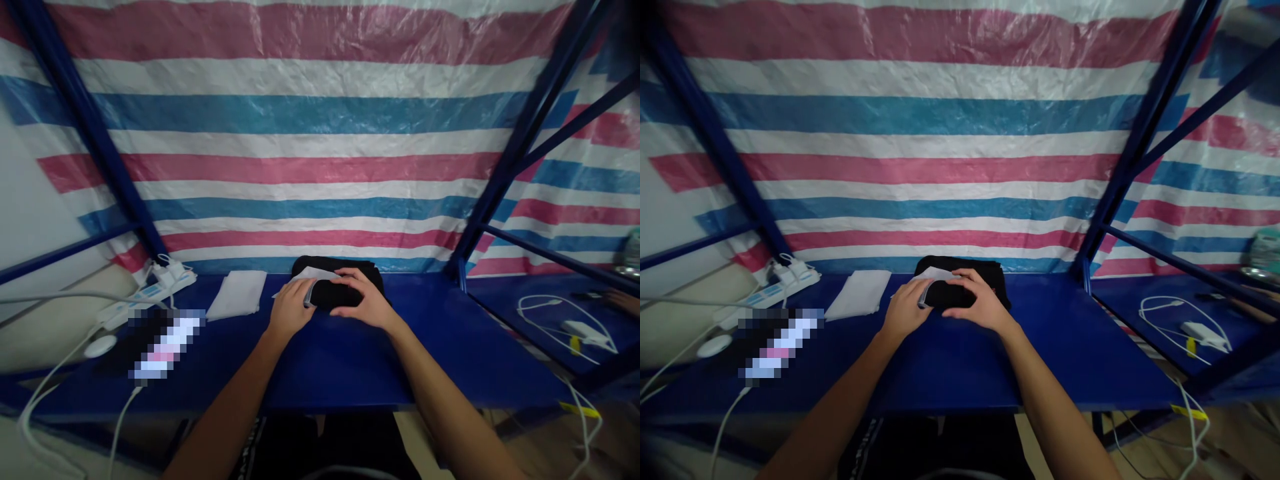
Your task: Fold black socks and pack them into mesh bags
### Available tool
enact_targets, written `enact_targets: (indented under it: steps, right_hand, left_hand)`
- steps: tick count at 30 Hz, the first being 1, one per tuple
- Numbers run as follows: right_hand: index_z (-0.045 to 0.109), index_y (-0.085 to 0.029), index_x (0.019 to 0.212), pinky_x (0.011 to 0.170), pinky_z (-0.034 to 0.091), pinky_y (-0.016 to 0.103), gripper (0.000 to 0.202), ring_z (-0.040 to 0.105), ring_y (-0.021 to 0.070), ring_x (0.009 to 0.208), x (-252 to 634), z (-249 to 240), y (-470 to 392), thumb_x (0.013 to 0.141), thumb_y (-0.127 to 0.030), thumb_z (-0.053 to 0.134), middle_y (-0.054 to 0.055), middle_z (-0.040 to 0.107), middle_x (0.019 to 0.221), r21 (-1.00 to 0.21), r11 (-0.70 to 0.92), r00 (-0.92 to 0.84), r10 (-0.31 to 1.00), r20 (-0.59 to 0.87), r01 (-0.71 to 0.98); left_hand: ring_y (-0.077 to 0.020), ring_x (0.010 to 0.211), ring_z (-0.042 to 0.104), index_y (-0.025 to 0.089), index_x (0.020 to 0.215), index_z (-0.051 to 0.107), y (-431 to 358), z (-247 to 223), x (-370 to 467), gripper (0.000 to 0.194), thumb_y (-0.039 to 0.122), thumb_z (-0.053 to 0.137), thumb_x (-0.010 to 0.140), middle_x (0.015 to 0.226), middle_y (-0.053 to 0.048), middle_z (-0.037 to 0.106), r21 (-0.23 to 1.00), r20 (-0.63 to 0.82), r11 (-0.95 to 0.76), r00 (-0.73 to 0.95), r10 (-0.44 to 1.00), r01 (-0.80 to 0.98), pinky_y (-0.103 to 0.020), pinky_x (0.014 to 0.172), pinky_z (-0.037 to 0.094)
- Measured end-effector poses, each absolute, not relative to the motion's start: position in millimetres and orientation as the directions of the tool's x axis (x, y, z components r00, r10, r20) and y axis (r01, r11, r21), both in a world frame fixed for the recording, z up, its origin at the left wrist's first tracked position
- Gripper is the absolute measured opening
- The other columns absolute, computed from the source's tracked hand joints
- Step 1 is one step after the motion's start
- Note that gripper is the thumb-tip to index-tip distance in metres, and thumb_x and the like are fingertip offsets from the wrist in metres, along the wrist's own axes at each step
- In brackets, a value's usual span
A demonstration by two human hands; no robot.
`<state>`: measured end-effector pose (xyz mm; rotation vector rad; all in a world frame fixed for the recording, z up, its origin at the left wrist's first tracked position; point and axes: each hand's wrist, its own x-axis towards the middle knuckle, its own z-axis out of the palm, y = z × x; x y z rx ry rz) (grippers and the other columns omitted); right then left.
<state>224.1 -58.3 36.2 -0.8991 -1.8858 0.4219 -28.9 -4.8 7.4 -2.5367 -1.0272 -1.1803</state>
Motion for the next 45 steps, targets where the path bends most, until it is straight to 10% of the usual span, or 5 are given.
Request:
enact_targets:
  steps: [5, 11, 22, 33, 45]
  right_hand:
    - [0.065, -0.030, 0.140, 0.115, 0.050, 0.050, 0.053, 0.065, 0.0300, 0.128, 220.2, 31.6, -59.5, 0.089, -0.020, 0.076, 0.009, 0.067, 0.136, -0.545, 0.678, -0.276, 0.716, 0.641, 0.493]
    - [0.067, -0.028, 0.132, 0.089, 0.059, 0.042, 0.047, 0.069, 0.0246, 0.092, 224.2, 15.4, -49.7, 0.087, -0.028, 0.082, 0.004, 0.072, 0.107, -0.620, 0.590, -0.205, 0.789, 0.580, 0.517]
    - [0.077, -0.031, 0.124, 0.113, 0.047, 0.061, 0.039, 0.049, 0.0384, 0.137, 220.9, 1.2, -35.2, 0.087, -0.023, 0.086, 0.013, 0.052, 0.153, -0.249, 0.603, -0.268, 0.635, 0.725, 0.758]
    - [0.053, -0.030, 0.155, 0.106, 0.058, 0.044, 0.051, 0.067, 0.0298, 0.124, 214.9, 11.8, -50.5, 0.105, -0.030, 0.063, 0.012, 0.062, 0.141, -0.406, 0.624, -0.300, 0.724, 0.621, 0.667]
    - [0.079, -0.023, 0.115, 0.081, 0.056, 0.037, 0.024, 0.068, 0.0260, 0.085, 221.0, 5.5, -35.5, 0.104, -0.027, 0.058, 0.010, 0.070, 0.093, -0.388, 0.455, -0.073, 0.718, 0.692, 0.801]
  left_hand:
    - [-0.0331, 0.131, 0.066, 0.023, 0.148, 0.059, -3.3, 7.7, -35.7, 0.061, 0.020, 0.074, 0.089, 0.140, -0.013, 0.071, 0.178, 0.712, -0.803, 0.489, 0.504, 0.568, -0.053, 0.112, 0.053]
    - [-0.0274, 0.141, 0.060, 0.034, 0.158, 0.053, -0.6, 8.6, -39.5, 0.065, 0.025, 0.074, 0.097, 0.155, -0.007, 0.062, 0.228, 0.664, -0.909, 0.627, 0.408, 0.349, -0.050, 0.116, 0.053]
    - [-0.0219, 0.118, 0.076, 0.028, 0.137, 0.074, -15.5, 10.0, -19.3, 0.033, 0.025, 0.053, 0.111, 0.128, -0.006, 0.079, 0.285, 0.799, -0.948, 0.510, 0.318, 0.144, -0.046, 0.109, 0.057]
    - [-0.0261, 0.127, 0.069, 0.035, 0.130, 0.077, -18.2, 25.5, -24.8, 0.027, 0.029, 0.062, 0.108, 0.123, -0.001, 0.081, 0.200, 0.835, -0.931, 0.443, 0.325, 0.307, -0.052, 0.110, 0.052]
    - [-0.0245, 0.125, 0.071, 0.035, 0.131, 0.076, -24.2, 18.3, -9.2, 0.029, 0.027, 0.057, 0.110, 0.125, 0.000, 0.081, 0.244, 0.809, -0.929, 0.470, 0.354, 0.279, -0.056, 0.119, 0.040]
